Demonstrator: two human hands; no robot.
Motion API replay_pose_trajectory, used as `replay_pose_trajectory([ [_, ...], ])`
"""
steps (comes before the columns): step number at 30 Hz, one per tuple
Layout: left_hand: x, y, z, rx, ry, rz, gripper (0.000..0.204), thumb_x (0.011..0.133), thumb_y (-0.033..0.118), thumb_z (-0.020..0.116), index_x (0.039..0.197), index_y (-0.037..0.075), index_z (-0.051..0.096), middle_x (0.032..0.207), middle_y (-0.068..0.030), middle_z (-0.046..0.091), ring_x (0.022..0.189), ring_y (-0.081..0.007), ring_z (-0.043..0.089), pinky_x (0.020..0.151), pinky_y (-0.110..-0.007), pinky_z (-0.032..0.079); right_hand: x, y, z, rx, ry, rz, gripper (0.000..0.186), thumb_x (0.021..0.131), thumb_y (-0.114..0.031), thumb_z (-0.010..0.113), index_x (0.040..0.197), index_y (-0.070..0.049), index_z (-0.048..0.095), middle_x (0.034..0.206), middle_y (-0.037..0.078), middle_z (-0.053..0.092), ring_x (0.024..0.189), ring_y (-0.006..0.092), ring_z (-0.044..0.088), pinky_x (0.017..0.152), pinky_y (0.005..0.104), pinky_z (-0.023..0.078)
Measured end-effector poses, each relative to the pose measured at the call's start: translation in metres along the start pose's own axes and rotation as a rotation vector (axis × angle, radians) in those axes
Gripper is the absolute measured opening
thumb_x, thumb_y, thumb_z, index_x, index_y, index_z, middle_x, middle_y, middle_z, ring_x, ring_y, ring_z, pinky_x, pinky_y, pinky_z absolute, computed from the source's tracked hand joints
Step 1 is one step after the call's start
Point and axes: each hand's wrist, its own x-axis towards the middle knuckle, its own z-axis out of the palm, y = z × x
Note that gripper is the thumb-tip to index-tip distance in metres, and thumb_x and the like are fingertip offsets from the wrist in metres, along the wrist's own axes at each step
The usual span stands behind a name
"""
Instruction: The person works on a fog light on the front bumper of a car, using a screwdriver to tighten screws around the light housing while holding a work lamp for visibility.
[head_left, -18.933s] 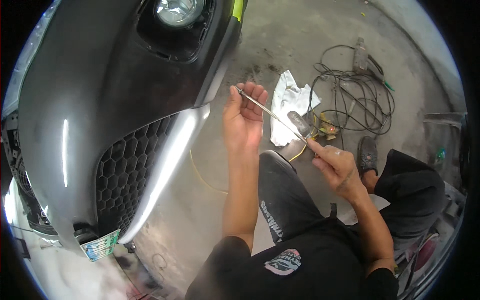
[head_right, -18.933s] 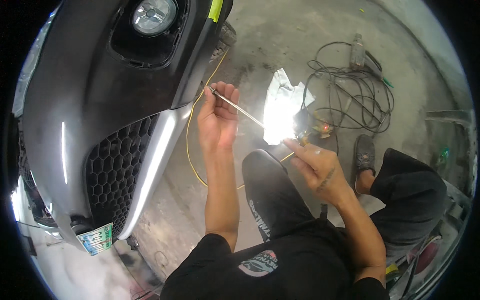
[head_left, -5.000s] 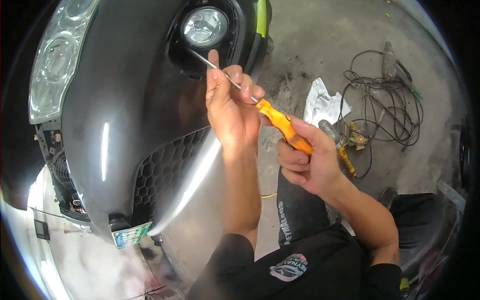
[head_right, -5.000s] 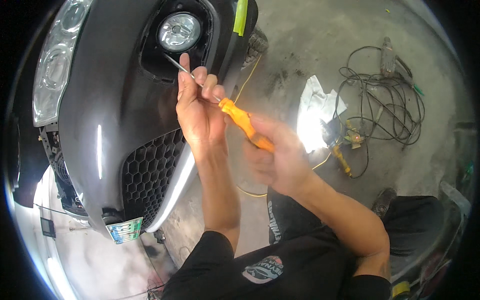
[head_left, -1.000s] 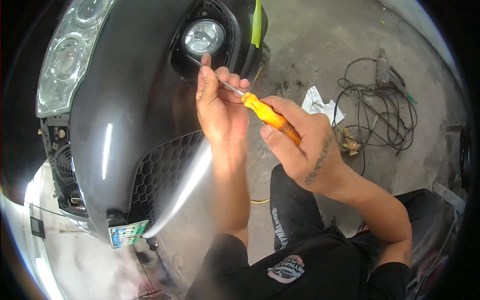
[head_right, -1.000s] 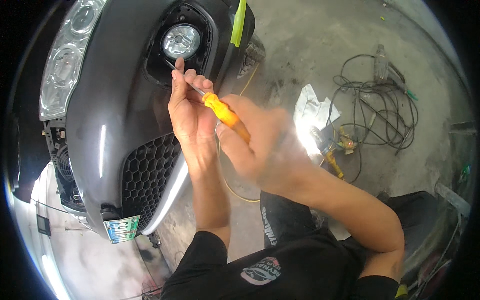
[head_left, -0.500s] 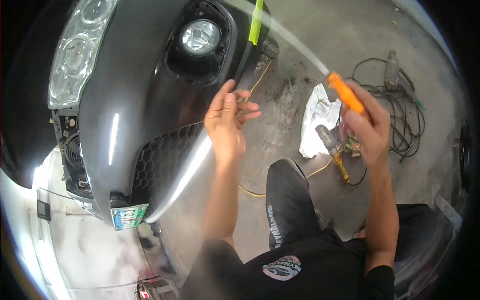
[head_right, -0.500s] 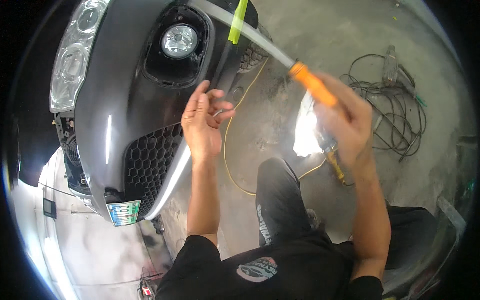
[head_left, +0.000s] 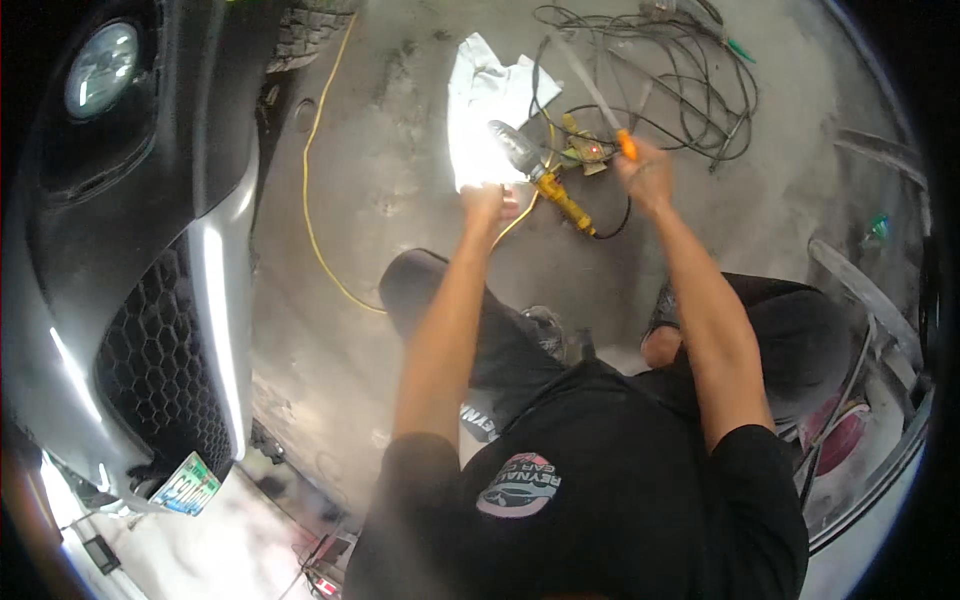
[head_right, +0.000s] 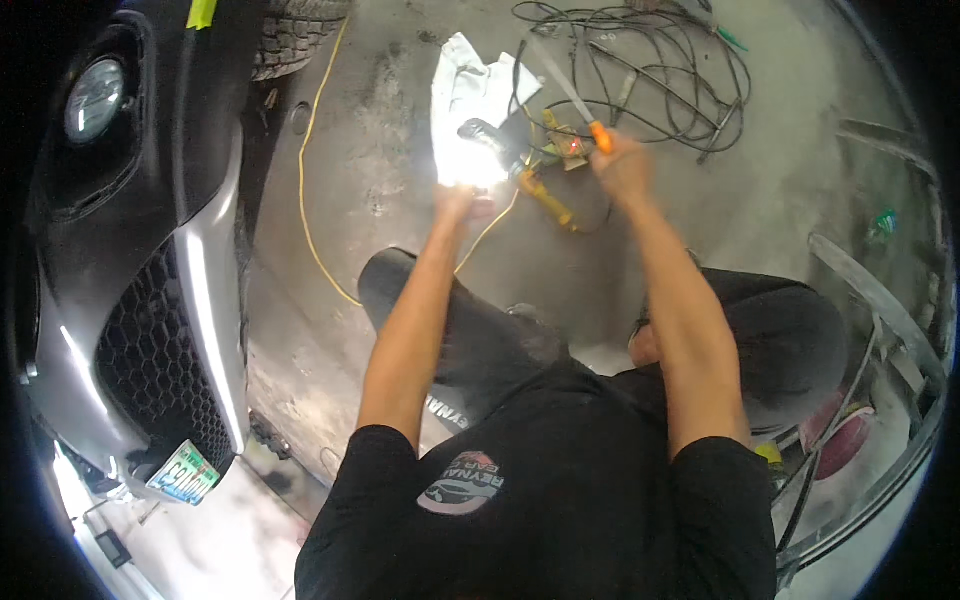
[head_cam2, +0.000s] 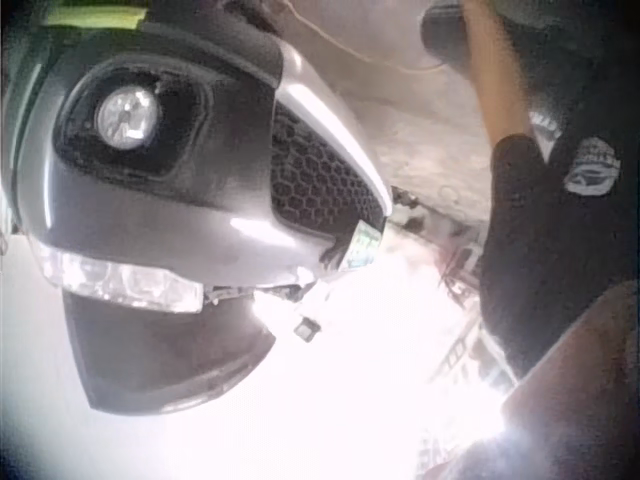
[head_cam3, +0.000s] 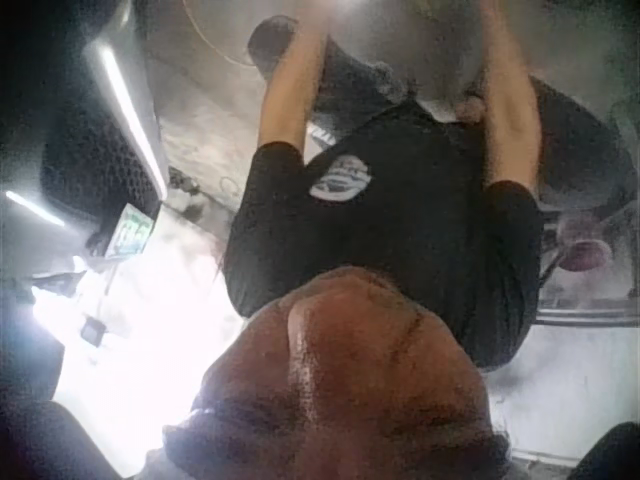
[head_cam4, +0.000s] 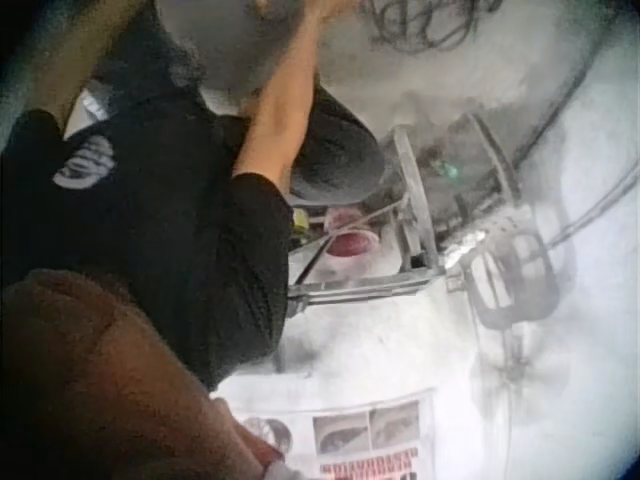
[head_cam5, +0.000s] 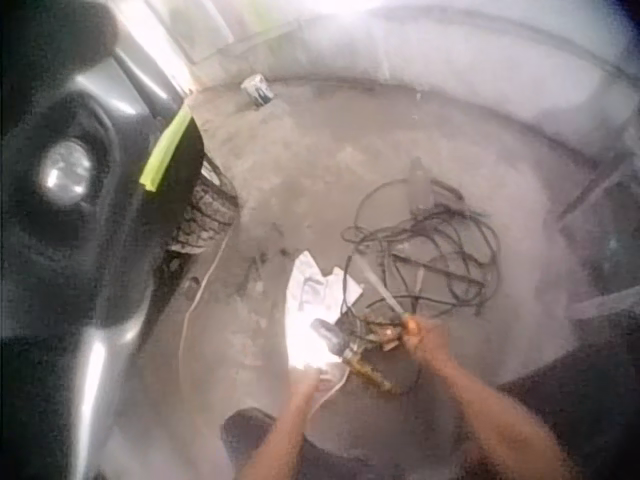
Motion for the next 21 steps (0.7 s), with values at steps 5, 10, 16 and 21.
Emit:
replay_pose_trajectory([
  [5, 0.013, -0.103, 0.069, -0.061, -0.110, -0.158, 0.024, 0.088, 0.018, 0.072, 0.107, 0.008, 0.061, 0.075, -0.0058, 0.059, 0.054, -0.0213, 0.058, 0.047, -0.037, 0.056, -0.036, 0.024, 0.044, -0.135, -0.119, -0.183, 0.036, 0.087, -0.018, 0.068, 0.119, -0.002, 0.070, 0.103, 0.026, 0.071, 0.093, 0.0395, 0.071, 0.080, 0.0427, 0.054],
  [10, 0.020, -0.119, 0.085, 0.104, 0.215, 0.155, 0.061, 0.077, 0.019, 0.085, 0.129, 0.004, 0.058, 0.116, -0.0151, 0.069, 0.110, -0.0318, 0.065, 0.097, -0.045, 0.051, -0.026, -0.037, 0.072, 0.239, 0.040, -0.171, 0.032, 0.090, -0.011, 0.065, 0.120, 0.001, 0.069, 0.096, 0.015, 0.072, 0.084, 0.0233, 0.068, 0.076, 0.0362, 0.053],
  [16, -0.051, -0.064, 0.078, -0.023, 0.176, 0.186, 0.048, 0.084, 0.010, 0.079, 0.126, 0.001, 0.059, 0.116, -0.0140, 0.070, 0.106, -0.0235, 0.068, 0.090, -0.038, 0.053, 0.022, -0.047, 0.020, 0.381, 0.196, -0.012, 0.028, 0.094, -0.011, 0.064, 0.119, 0.002, 0.069, 0.093, 0.003, 0.067, 0.078, 0.0137, 0.061, 0.069, 0.0295, 0.049],
  [21, -0.145, 0.035, 0.010, -0.155, 0.122, 0.405, 0.035, 0.088, -0.005, 0.070, 0.122, -0.003, 0.059, 0.116, -0.0115, 0.069, 0.105, -0.0197, 0.068, 0.091, -0.034, 0.056, 0.053, -0.042, 0.021, 0.524, 0.236, 0.007, 0.030, 0.092, -0.006, 0.064, 0.121, 0.000, 0.069, 0.094, 0.005, 0.069, 0.079, 0.0114, 0.062, 0.069, 0.0289, 0.050],
])
